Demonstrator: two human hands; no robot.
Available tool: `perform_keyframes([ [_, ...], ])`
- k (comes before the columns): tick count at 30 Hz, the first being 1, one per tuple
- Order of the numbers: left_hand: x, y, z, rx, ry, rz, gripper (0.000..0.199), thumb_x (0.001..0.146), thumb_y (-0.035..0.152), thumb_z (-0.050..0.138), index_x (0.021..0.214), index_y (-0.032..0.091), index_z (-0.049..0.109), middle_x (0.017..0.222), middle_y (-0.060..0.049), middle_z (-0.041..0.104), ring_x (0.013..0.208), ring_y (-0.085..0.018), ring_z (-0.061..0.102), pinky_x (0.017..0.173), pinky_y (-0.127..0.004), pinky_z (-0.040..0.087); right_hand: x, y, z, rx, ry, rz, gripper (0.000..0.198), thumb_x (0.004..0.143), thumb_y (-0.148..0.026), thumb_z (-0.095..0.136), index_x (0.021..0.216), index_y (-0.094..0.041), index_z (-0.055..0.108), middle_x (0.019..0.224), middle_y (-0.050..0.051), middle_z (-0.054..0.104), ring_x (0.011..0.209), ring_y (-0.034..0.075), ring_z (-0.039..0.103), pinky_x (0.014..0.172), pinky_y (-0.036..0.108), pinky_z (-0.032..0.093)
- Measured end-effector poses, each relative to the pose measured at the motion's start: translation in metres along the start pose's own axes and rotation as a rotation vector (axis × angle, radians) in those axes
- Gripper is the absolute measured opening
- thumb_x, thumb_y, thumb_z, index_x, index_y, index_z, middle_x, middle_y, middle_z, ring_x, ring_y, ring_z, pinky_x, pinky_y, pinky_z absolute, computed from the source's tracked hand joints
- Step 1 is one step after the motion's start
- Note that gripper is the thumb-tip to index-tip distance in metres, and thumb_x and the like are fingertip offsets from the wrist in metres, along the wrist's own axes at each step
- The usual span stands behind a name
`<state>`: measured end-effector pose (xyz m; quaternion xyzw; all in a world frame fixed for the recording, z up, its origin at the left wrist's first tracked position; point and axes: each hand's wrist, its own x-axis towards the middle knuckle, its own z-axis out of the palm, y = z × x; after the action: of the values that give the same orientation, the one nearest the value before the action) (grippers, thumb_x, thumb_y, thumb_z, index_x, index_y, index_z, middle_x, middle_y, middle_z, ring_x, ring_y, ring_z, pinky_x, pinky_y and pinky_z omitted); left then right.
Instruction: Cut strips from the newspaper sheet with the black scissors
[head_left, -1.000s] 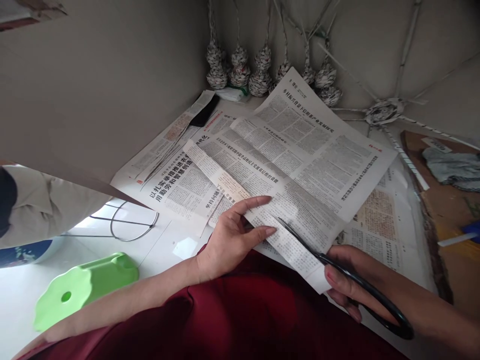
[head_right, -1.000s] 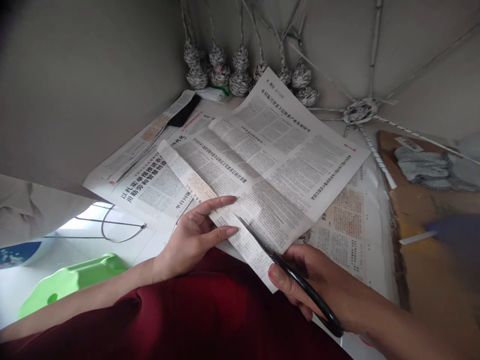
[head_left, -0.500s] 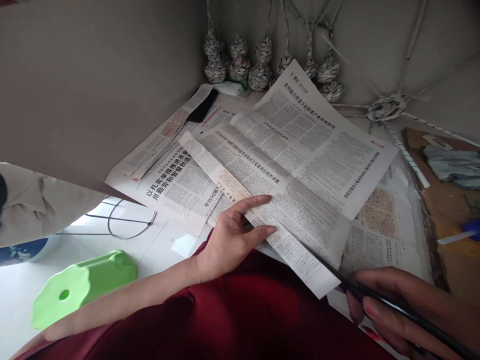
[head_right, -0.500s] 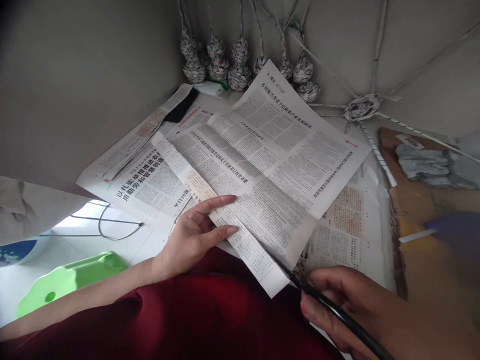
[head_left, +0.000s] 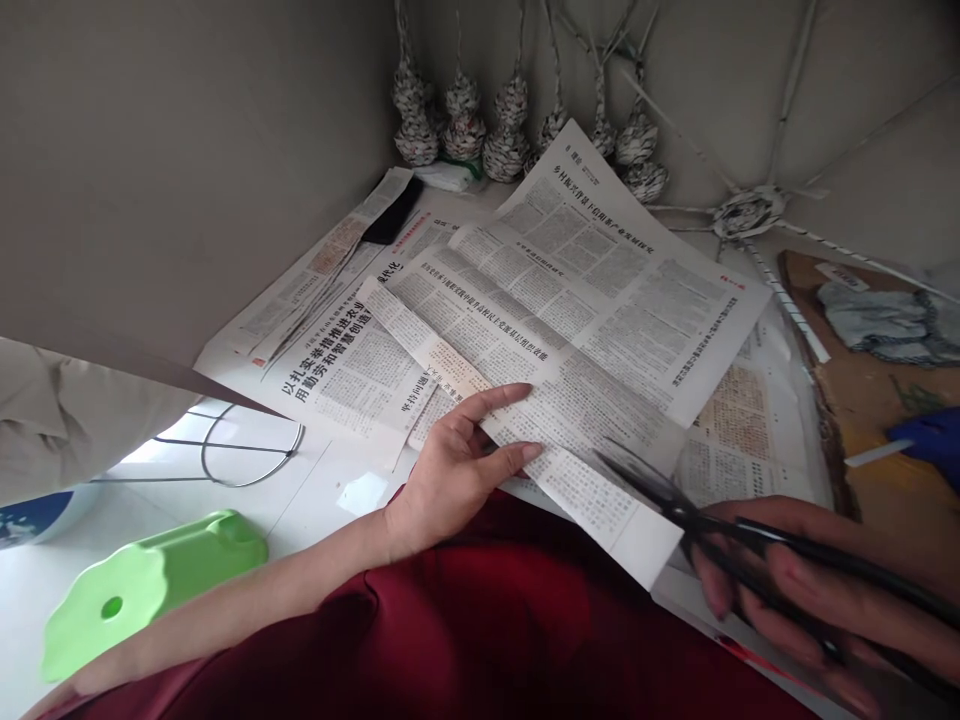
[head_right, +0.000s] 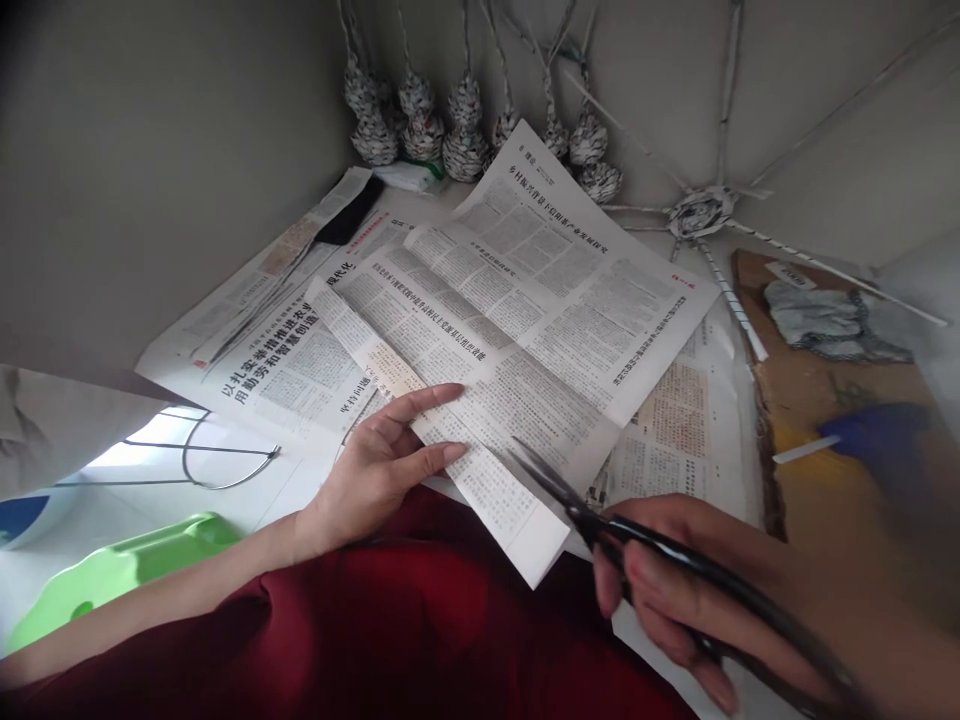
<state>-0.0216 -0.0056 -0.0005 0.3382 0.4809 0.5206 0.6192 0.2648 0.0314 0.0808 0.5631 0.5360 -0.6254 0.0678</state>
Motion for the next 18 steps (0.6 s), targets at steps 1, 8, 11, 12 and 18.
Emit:
perform_keyframes([
  [1, 0.000, -0.001, 0.000, -0.007, -0.003, 0.000, 0.062, 0.079, 0.027, 0.084, 0.134, 0.016, 0.059, 0.058, 0.009, 0.052, 0.046, -0.004, 0.045, 0.045, -0.019, 0.041, 0.004, -0.005, 0.005, 0.000, -0.032, 0.018, 0.070, 0.071, -0.093, 0.050, 0.084, -0.028, 0.073, 0.056, 0.001, 0.058, 0.042, 0.013, 0.051, 0.044, 0.027, 0.041],
  [8, 0.000, -0.004, -0.004, -0.007, -0.037, 0.005, 0.062, 0.080, 0.029, 0.083, 0.136, 0.019, 0.057, 0.065, 0.005, 0.059, 0.052, -0.007, 0.052, 0.052, -0.022, 0.050, 0.019, -0.022, 0.011, -0.014, -0.149, 0.094, 0.081, 0.064, -0.097, 0.051, 0.086, -0.021, 0.067, 0.056, -0.004, 0.052, 0.042, 0.007, 0.049, 0.046, 0.020, 0.039],
  [11, -0.001, -0.004, -0.004, 0.021, -0.014, 0.021, 0.061, 0.078, 0.029, 0.084, 0.133, 0.019, 0.060, 0.077, 0.001, 0.065, 0.061, -0.010, 0.058, 0.056, -0.023, 0.053, 0.013, -0.034, 0.009, 0.019, -0.161, 0.140, 0.083, 0.056, -0.099, 0.055, 0.081, -0.021, 0.065, 0.056, -0.005, 0.052, 0.043, 0.006, 0.046, 0.047, 0.019, 0.038],
  [12, -0.001, -0.004, -0.003, 0.023, -0.008, 0.026, 0.061, 0.077, 0.029, 0.085, 0.133, 0.019, 0.061, 0.081, 0.000, 0.067, 0.063, -0.011, 0.059, 0.056, -0.023, 0.053, 0.011, -0.037, 0.008, 0.023, -0.182, 0.165, 0.084, 0.053, -0.100, 0.056, 0.081, -0.021, 0.064, 0.054, -0.005, 0.051, 0.042, 0.006, 0.044, 0.046, 0.019, 0.037],
  [18, 0.000, -0.005, -0.002, 0.025, -0.052, -0.003, 0.064, 0.079, 0.032, 0.083, 0.137, 0.020, 0.058, 0.081, -0.001, 0.068, 0.056, -0.010, 0.058, 0.055, -0.026, 0.055, 0.023, -0.042, 0.007, 0.042, -0.304, 0.135, 0.079, 0.059, -0.097, 0.056, 0.081, -0.021, 0.057, 0.057, -0.006, 0.053, 0.041, 0.005, 0.047, 0.046, 0.019, 0.037],
])
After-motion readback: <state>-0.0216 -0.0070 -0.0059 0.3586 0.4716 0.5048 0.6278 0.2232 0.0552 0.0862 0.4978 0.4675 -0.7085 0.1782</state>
